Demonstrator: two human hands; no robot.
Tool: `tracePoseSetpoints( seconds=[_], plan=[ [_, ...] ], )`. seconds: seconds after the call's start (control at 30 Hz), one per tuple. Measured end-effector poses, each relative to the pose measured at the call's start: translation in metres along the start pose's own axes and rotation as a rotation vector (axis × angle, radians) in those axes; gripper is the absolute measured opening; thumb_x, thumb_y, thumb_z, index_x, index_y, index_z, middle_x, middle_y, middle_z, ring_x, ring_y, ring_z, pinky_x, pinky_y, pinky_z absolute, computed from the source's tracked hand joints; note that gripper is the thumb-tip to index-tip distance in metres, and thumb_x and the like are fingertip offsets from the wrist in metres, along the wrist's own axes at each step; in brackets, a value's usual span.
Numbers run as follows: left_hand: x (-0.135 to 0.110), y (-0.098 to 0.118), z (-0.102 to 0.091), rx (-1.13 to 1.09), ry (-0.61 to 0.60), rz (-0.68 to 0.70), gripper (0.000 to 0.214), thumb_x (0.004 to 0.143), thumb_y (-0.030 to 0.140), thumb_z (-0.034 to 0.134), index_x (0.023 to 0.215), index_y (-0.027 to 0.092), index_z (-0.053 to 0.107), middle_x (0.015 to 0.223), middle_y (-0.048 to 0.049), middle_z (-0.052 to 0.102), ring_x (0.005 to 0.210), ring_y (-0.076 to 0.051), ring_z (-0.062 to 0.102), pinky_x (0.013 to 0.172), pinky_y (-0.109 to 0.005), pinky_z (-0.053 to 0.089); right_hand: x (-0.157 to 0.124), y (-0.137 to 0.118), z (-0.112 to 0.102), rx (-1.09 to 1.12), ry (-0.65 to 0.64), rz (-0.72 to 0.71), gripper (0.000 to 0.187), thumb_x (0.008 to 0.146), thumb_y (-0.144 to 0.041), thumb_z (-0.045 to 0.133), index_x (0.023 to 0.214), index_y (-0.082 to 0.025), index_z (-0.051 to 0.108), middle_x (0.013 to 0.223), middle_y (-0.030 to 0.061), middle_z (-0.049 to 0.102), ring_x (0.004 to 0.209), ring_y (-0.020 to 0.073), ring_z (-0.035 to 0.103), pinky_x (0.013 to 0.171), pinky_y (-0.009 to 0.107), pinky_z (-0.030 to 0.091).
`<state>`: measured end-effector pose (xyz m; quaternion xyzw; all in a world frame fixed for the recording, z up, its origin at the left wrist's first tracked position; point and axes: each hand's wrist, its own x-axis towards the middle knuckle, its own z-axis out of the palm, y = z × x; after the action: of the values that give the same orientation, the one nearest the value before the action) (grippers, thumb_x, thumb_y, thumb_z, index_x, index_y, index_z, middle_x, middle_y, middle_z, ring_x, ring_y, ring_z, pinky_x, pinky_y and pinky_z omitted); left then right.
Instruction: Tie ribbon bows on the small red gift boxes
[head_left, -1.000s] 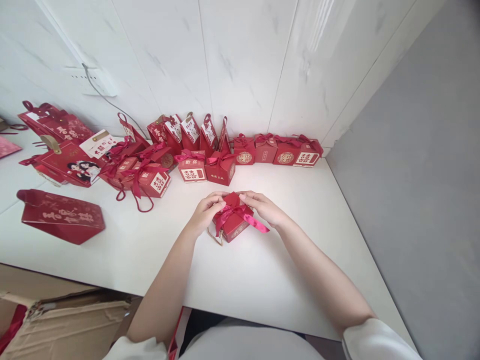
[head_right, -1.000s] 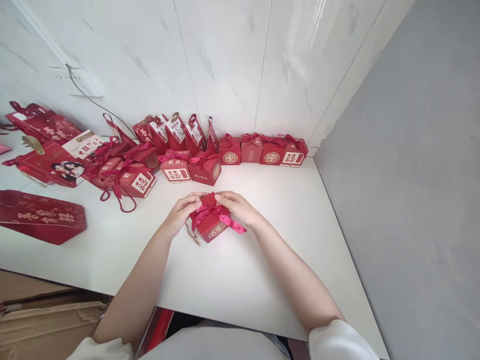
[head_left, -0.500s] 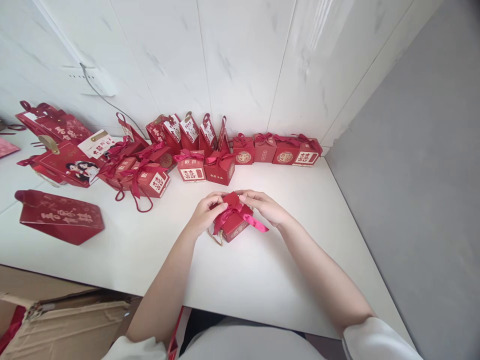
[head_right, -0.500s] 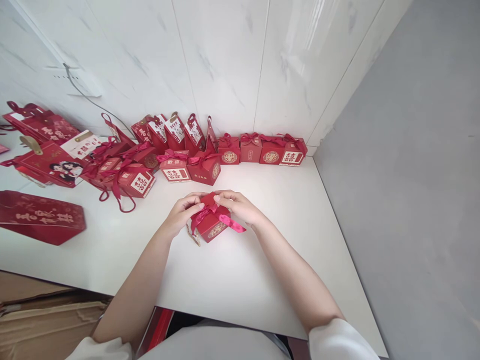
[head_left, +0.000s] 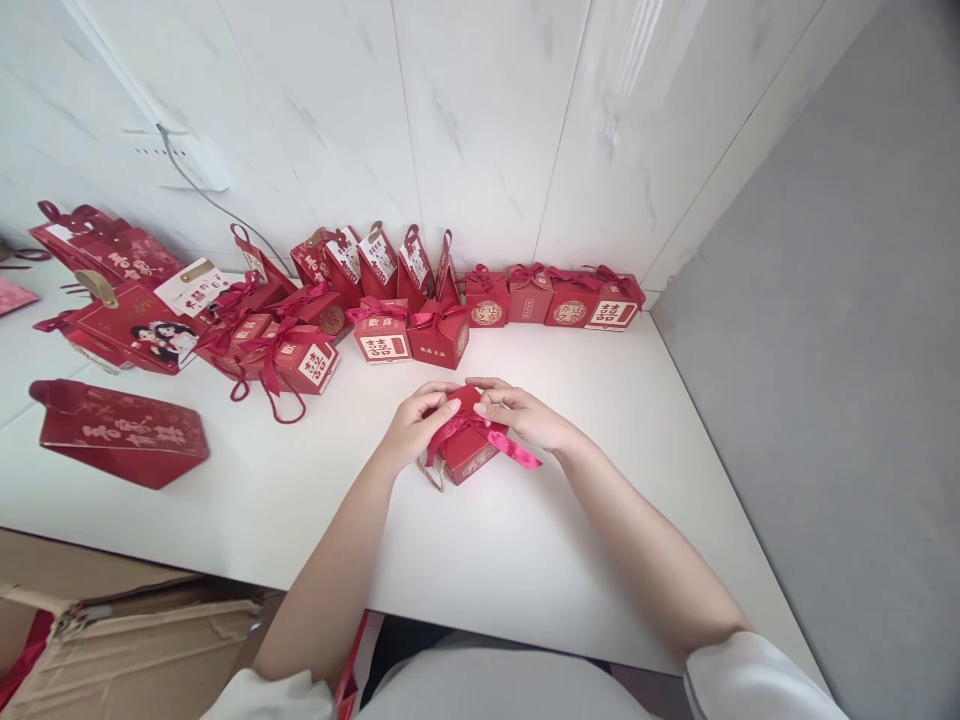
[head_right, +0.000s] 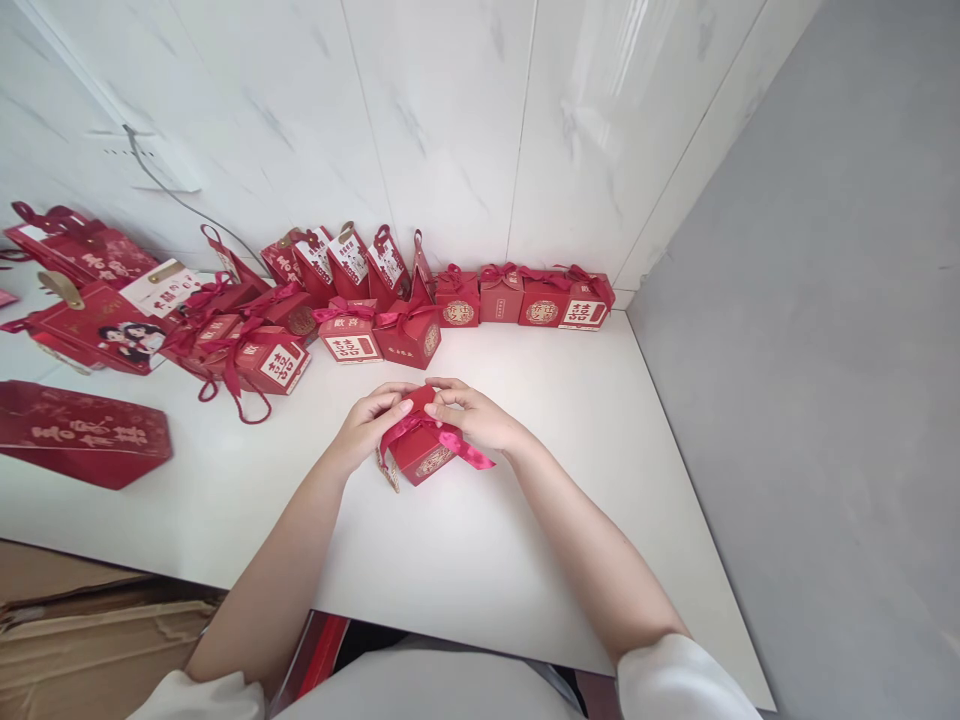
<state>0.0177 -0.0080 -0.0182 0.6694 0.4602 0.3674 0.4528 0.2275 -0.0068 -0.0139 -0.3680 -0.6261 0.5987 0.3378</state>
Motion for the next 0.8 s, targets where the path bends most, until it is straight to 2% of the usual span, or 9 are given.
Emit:
tracePoseSetpoints(
  seconds=[0.17, 0.27, 0.4, 0.53, 0.63, 0.8],
  plan=[
    [-0.001, 0.005, -0.004, 0.148, -0.007, 0.066, 0.038, 0.088, 0.047, 0.052, 0.063, 0.019, 0.058, 0.123, -0.0065, 0.059, 0.11, -0.023, 0.058, 0.095, -0.036, 0.046, -0.001, 0.001, -0.003, -0.054, -0.031, 0.001, 0.032, 0.088, -0.051, 0.059, 0.081, -0.021, 0.068, 0.141, 0.0058, 0.044, 0.135, 0.0211, 0.039, 0.113, 0.037, 0.03],
    [-0.001, 0.008, -0.007, 0.274, 0.004, 0.127, 0.041, 0.09, 0.045, 0.05, 0.058, 0.019, 0.053, 0.122, -0.0048, 0.059, 0.11, -0.022, 0.057, 0.1, -0.036, 0.043, -0.001, -0.001, -0.005, -0.089, -0.041, -0.014, 0.035, 0.089, -0.051, 0.057, 0.073, -0.02, 0.064, 0.14, 0.0058, 0.043, 0.135, 0.0216, 0.039, 0.11, 0.038, 0.034],
    [-0.002, 0.01, -0.009, 0.512, 0.063, 0.246, 0.041, 0.092, 0.04, 0.046, 0.058, 0.019, 0.053, 0.121, -0.0041, 0.059, 0.111, -0.023, 0.055, 0.104, -0.041, 0.038, -0.001, -0.001, -0.006, -0.143, -0.033, -0.035, 0.038, 0.09, -0.051, 0.054, 0.07, -0.02, 0.063, 0.139, 0.0058, 0.043, 0.136, 0.0231, 0.037, 0.107, 0.039, 0.036],
    [-0.007, 0.014, -0.008, 0.756, 0.15, 0.324, 0.037, 0.093, 0.036, 0.046, 0.061, 0.02, 0.057, 0.12, -0.0038, 0.06, 0.115, -0.024, 0.052, 0.116, -0.05, 0.018, -0.002, -0.002, -0.006, -0.195, -0.032, -0.057, 0.037, 0.092, -0.049, 0.052, 0.071, -0.021, 0.064, 0.135, 0.0058, 0.045, 0.135, 0.0228, 0.037, 0.107, 0.039, 0.036],
    [-0.01, 0.018, -0.007, 0.869, 0.195, 0.359, 0.034, 0.091, 0.035, 0.048, 0.062, 0.021, 0.058, 0.121, -0.0034, 0.061, 0.121, -0.025, 0.049, 0.119, -0.052, 0.004, -0.002, -0.002, -0.006, -0.242, -0.021, -0.049, 0.036, 0.092, -0.048, 0.051, 0.073, -0.021, 0.067, 0.135, 0.005, 0.045, 0.133, 0.0229, 0.039, 0.11, 0.039, 0.033],
    [-0.007, 0.013, -0.006, 0.827, 0.132, 0.371, 0.032, 0.094, 0.033, 0.044, 0.068, 0.021, 0.06, 0.119, -0.0048, 0.06, 0.116, -0.022, 0.052, 0.119, -0.048, 0.013, -0.001, -0.001, -0.006, -0.322, 0.029, -0.025, 0.033, 0.092, -0.045, 0.051, 0.077, -0.022, 0.069, 0.135, 0.0067, 0.048, 0.134, 0.0244, 0.038, 0.111, 0.042, 0.029]
  ],
)
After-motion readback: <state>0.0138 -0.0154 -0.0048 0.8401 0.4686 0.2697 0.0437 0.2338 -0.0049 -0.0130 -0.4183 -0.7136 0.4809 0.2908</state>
